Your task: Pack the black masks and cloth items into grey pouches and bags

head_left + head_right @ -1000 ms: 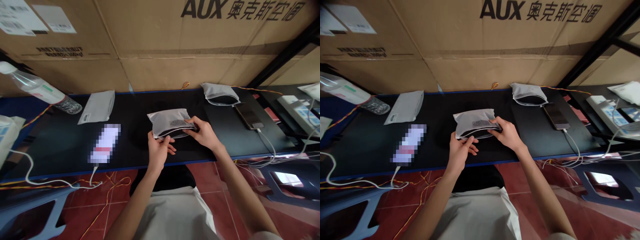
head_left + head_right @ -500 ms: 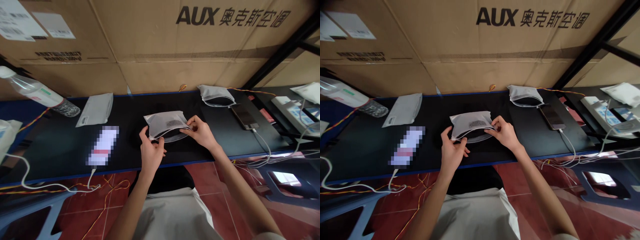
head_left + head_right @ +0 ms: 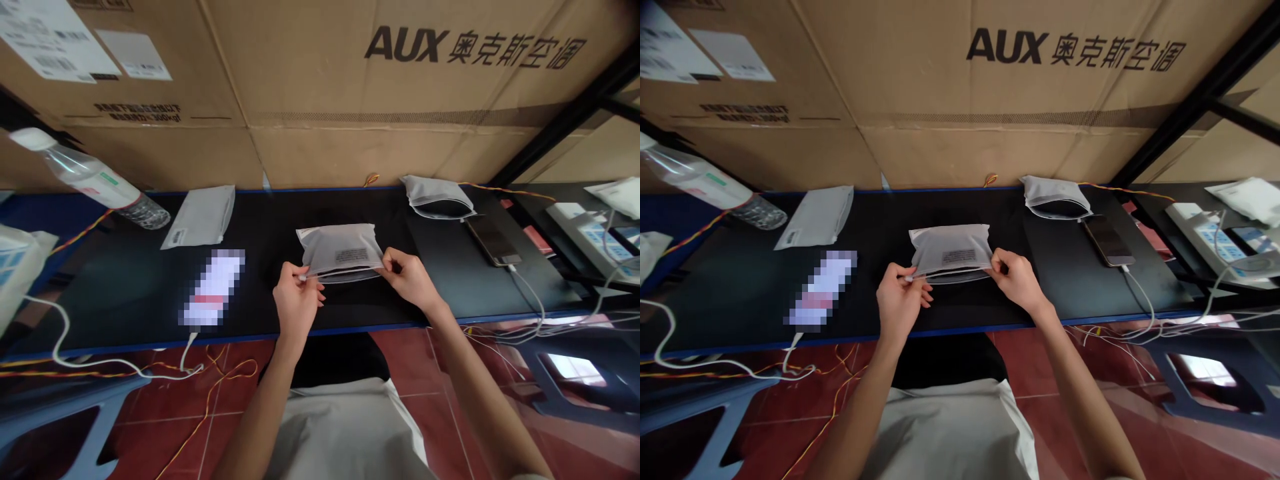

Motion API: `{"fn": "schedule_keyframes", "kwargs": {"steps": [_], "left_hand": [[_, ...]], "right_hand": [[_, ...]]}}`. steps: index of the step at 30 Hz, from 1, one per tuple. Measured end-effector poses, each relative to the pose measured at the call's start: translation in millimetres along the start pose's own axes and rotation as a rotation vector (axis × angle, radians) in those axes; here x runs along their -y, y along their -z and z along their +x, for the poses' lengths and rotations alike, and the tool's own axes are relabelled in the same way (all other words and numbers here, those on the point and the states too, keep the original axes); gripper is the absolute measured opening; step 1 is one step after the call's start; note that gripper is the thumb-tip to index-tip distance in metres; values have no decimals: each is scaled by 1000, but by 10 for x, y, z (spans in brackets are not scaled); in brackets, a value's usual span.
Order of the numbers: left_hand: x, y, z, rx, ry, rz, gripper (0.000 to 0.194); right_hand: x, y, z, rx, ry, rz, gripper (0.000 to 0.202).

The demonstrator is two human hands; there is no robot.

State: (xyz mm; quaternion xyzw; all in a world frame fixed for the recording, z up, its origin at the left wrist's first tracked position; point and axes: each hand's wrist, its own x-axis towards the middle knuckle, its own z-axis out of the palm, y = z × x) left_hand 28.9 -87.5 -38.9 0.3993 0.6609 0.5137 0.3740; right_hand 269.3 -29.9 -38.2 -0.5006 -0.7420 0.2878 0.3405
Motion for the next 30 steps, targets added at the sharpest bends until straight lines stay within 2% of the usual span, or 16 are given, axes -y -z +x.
{"fn": "schedule_keyframes", "kwargs": {"steps": [3, 5, 7, 9, 11, 13, 16, 18, 19, 23, 26, 30], "left_hand": [[-83, 195, 8, 238, 90, -98, 36], [-175, 365, -13, 427, 169, -145, 41], [-263, 530, -49, 566, 242, -176, 44], [-308, 654, -80, 569, 289, -193, 46], [-298, 721, -91, 466, 314, -174, 42], [-257, 737, -81, 410, 329, -123, 37], [-208, 708, -50, 513, 333, -74, 36], [-203, 679, -35, 583, 317, -76, 34], [-206, 666, -29, 605, 309, -78, 33], [-214, 638, -5, 664, 302, -67, 30], [-217, 641, 25, 678, 288, -67, 30], [-234, 656, 72, 723, 241, -45, 35]], "right_hand": [[-14, 56, -51, 33, 18, 37, 25], [-15, 60, -124, -7, 21, 49, 20], [30, 29, -239, -89, 30, 42, 24], [144, -34, -397, -221, 36, 16, 33], [322, -129, -580, -388, 26, -18, 39], [530, -257, -749, -483, -15, -5, 27], [797, -492, -890, -327, -31, 103, 2], [899, -643, -879, -277, 83, 59, 4], [924, -706, -847, -292, 163, -3, 9], [903, -845, -656, -288, 410, -278, 19], [850, -870, -557, -251, 479, -402, 19], [822, -888, -497, -276, 541, -470, 23]]}}
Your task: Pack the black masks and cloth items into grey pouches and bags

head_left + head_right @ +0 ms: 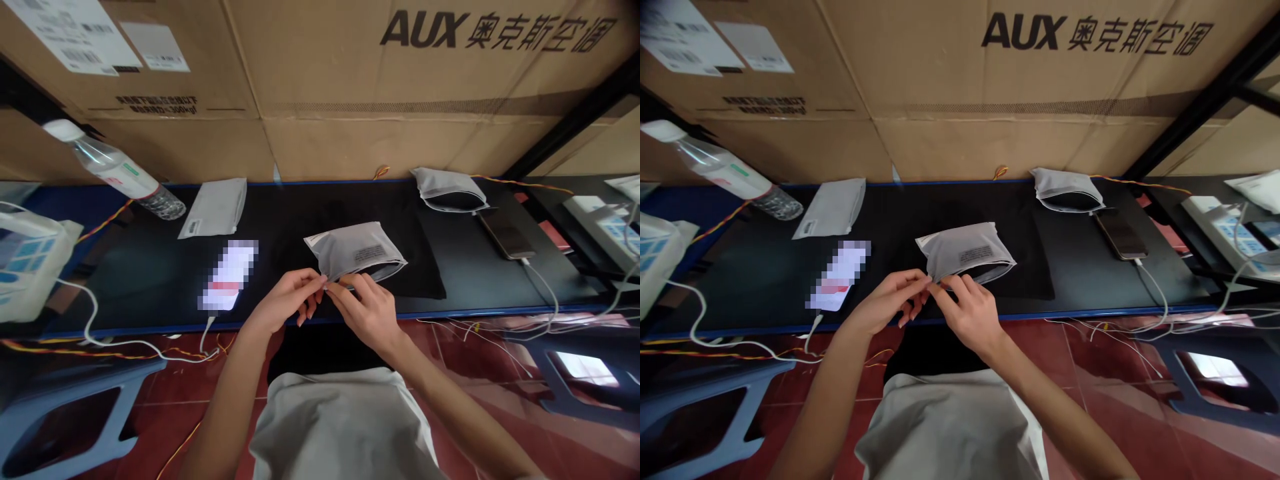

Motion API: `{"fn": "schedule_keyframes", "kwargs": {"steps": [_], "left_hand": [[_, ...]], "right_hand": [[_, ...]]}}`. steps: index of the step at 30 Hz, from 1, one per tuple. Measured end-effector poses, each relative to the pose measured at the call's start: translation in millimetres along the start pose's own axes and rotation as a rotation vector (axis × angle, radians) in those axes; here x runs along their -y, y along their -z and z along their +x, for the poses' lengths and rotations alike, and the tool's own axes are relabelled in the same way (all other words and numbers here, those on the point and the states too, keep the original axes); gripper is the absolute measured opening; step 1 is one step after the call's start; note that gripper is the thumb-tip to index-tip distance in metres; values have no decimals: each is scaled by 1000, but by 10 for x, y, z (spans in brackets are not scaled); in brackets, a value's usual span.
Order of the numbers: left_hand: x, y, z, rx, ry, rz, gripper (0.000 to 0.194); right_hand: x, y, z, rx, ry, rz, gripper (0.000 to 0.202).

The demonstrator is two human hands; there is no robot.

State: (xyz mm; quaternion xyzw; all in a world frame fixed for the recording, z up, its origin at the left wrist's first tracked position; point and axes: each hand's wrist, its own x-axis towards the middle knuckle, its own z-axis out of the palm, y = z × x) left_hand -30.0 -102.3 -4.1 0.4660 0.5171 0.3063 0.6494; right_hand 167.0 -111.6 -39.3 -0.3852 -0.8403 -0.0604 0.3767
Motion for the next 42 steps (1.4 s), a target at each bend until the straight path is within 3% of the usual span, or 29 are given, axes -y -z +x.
{"fn": "schedule_keyframes", "kwargs": {"steps": [11, 15, 22, 29, 33, 38, 42], "left_hand": [[-26, 54, 30, 34, -60, 179, 41], [-36, 28, 28, 22, -67, 128, 40], [-8, -8, 58, -9, 44, -51, 35], [26, 82, 16, -43, 60, -77, 34], [20, 12, 3, -53, 80, -43, 40], [5, -111, -17, -59, -2, -31, 39], [-8, -72, -45, -85, -6, -122, 38]], "right_hand": [[-125, 29, 108, 3, 142, 3, 20], [-172, 23, 107, 8, 213, -53, 17], [-355, 39, 130, 7, 384, -75, 12], [-557, 50, -18, 84, 242, -13, 19], [-597, 64, -59, 57, 228, 20, 18], [-636, 99, -71, 114, 205, 49, 16], [-675, 191, -63, 75, 222, 5, 17]]}}
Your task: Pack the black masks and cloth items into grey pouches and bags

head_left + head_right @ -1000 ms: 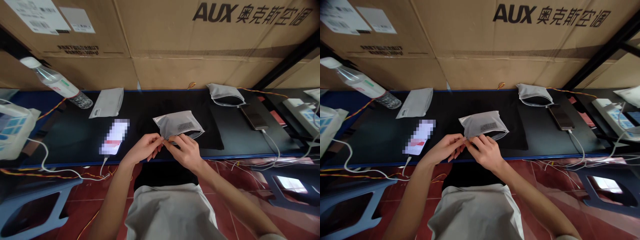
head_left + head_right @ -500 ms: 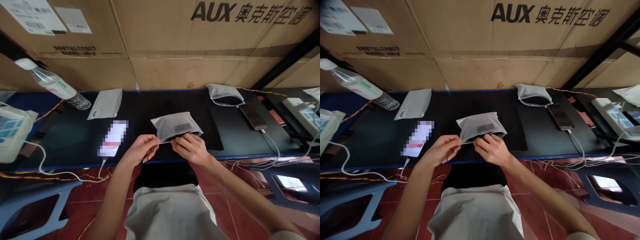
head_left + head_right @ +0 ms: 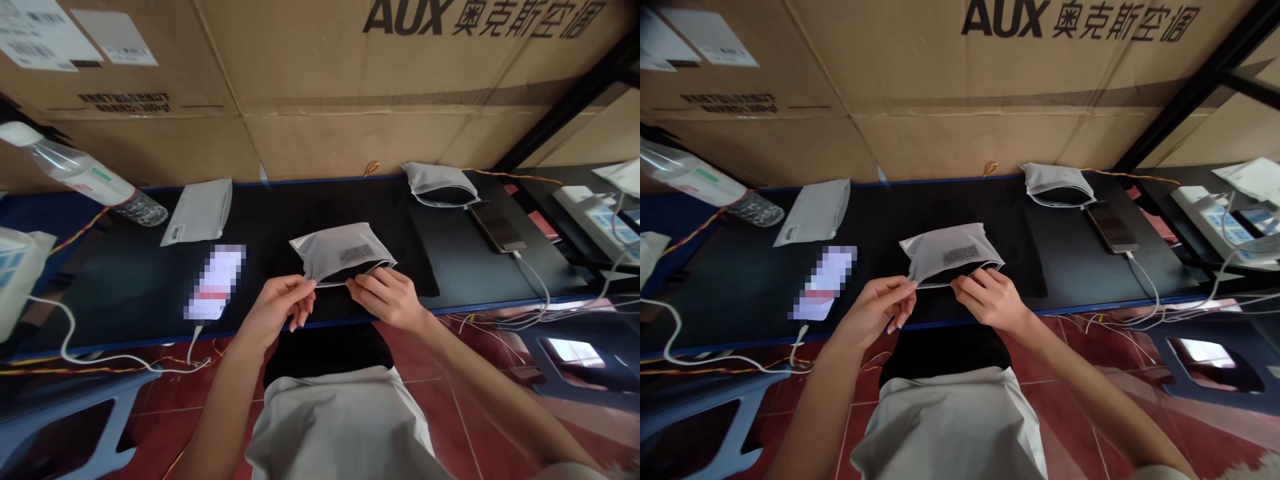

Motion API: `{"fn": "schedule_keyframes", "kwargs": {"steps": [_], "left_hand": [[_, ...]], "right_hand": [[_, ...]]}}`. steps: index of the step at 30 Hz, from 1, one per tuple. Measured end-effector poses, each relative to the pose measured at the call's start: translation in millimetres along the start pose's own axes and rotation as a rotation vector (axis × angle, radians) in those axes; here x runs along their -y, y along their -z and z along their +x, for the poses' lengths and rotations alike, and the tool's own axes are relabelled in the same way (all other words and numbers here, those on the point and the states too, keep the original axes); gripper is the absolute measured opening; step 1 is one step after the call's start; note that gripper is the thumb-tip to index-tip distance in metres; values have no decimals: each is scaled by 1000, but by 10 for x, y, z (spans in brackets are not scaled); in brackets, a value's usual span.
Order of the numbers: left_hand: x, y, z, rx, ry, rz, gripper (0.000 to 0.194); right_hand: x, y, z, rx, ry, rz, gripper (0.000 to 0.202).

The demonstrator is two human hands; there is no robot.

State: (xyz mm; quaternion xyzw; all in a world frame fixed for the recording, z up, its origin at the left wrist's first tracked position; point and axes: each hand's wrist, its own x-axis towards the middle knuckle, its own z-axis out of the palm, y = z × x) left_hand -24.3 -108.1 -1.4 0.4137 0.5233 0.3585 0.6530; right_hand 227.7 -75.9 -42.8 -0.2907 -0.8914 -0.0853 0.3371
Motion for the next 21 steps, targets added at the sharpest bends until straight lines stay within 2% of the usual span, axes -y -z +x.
{"fn": "schedule_keyframes", "kwargs": {"steps": [2, 6, 9, 15, 21], "left_hand": [[-14, 51, -12, -29, 12, -56, 37], [-18, 140, -22, -63, 21, -115, 36], [4, 167, -20, -79, 18, -120, 36], [21, 161, -28, -100, 28, -163, 37], [24, 142, -26, -118, 29, -164, 36]], "right_hand": [[-34, 60, -15, -8, -6, -22, 19], [-135, 158, -100, 49, -124, 3, 23], [-213, 211, -185, 62, -166, 17, 19], [-313, 291, -283, 72, -167, -5, 15], [-364, 298, -295, 13, -120, -41, 16]]}}
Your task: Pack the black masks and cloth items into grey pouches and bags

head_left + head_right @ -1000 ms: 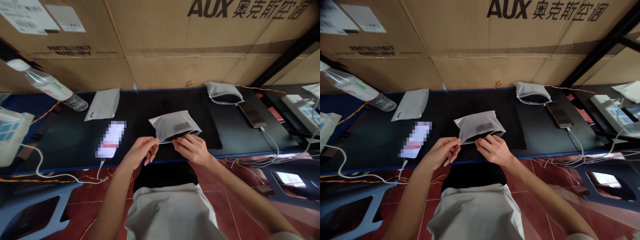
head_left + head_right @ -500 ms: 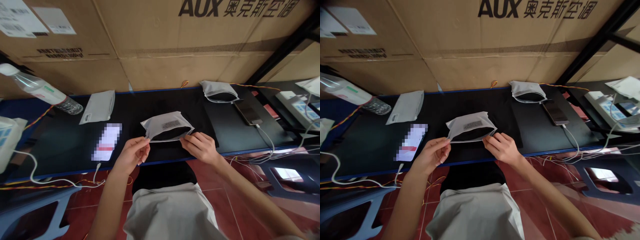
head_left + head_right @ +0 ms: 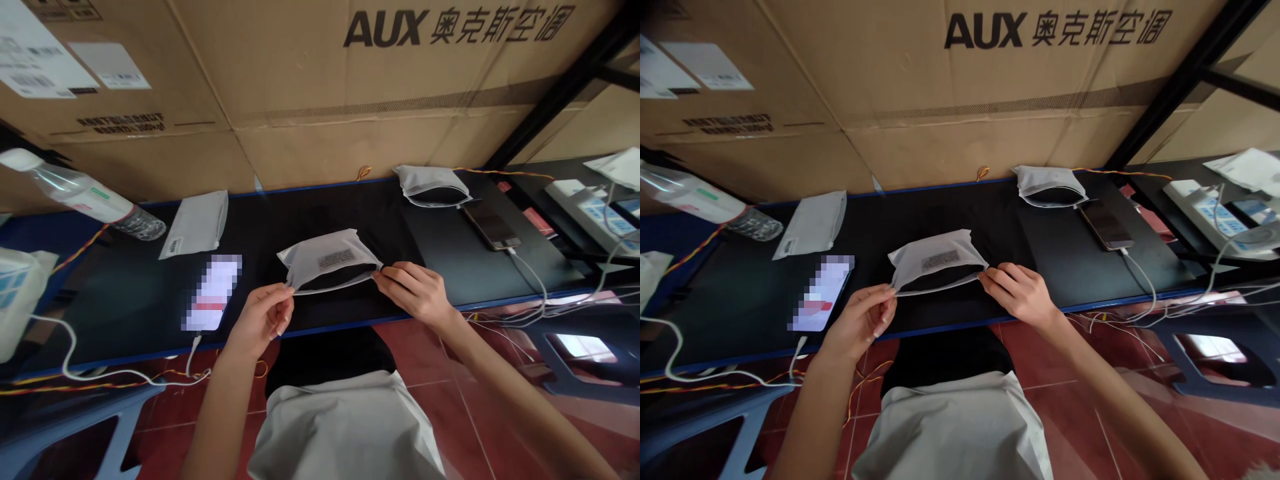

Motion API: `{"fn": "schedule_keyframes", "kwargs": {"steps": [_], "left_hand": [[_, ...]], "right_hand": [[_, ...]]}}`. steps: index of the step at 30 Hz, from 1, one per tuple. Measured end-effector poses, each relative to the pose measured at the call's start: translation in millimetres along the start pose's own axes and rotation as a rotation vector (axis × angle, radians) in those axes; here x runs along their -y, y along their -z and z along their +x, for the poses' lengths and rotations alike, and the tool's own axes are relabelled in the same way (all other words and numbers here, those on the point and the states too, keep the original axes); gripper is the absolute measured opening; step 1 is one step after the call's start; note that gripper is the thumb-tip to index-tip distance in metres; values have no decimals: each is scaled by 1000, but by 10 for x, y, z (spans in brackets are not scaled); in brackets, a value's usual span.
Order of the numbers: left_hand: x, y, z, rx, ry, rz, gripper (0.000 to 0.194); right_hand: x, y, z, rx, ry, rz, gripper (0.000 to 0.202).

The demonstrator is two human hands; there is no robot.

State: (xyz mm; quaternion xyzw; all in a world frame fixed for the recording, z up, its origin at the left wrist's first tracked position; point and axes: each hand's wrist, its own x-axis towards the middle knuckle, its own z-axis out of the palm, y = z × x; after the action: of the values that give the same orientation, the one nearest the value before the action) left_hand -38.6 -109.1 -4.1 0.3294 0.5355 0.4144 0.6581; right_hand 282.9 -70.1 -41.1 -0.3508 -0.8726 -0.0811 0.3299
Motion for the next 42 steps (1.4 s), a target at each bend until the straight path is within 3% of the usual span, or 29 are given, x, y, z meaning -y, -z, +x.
{"fn": "schedule_keyframes", "kwargs": {"steps": [6, 13, 19, 26, 30, 33, 36, 39, 42], "left_hand": [[82, 2, 34, -38, 21, 13, 38], [117, -35, 95, -78, -30, -58, 36], [115, -28, 137, -88, -27, -73, 39], [106, 14, 72, -56, 12, -46, 29], [52, 6, 25, -72, 61, -77, 28], [4, -55, 34, -113, 97, -68, 44], [-21, -152, 71, -155, 89, 11, 55], [-6, -240, 100, -145, 63, 34, 54], [34, -299, 81, -162, 0, -17, 47]], "right_hand": [[-61, -49, -56, 35, -2, 12, 19], [-61, -65, -20, -87, 105, -104, 19], [-73, -60, -31, -41, 205, -48, 24], [-84, -47, -82, 18, 155, 100, 34], [17, 6, -23, 0, -92, 343, 24], [74, 41, 120, -45, -511, 517, 25], [64, -14, 338, 135, -896, 653, 45], [61, -157, 556, 405, -994, 819, 58], [137, -261, 699, 382, -1043, 972, 53]]}}
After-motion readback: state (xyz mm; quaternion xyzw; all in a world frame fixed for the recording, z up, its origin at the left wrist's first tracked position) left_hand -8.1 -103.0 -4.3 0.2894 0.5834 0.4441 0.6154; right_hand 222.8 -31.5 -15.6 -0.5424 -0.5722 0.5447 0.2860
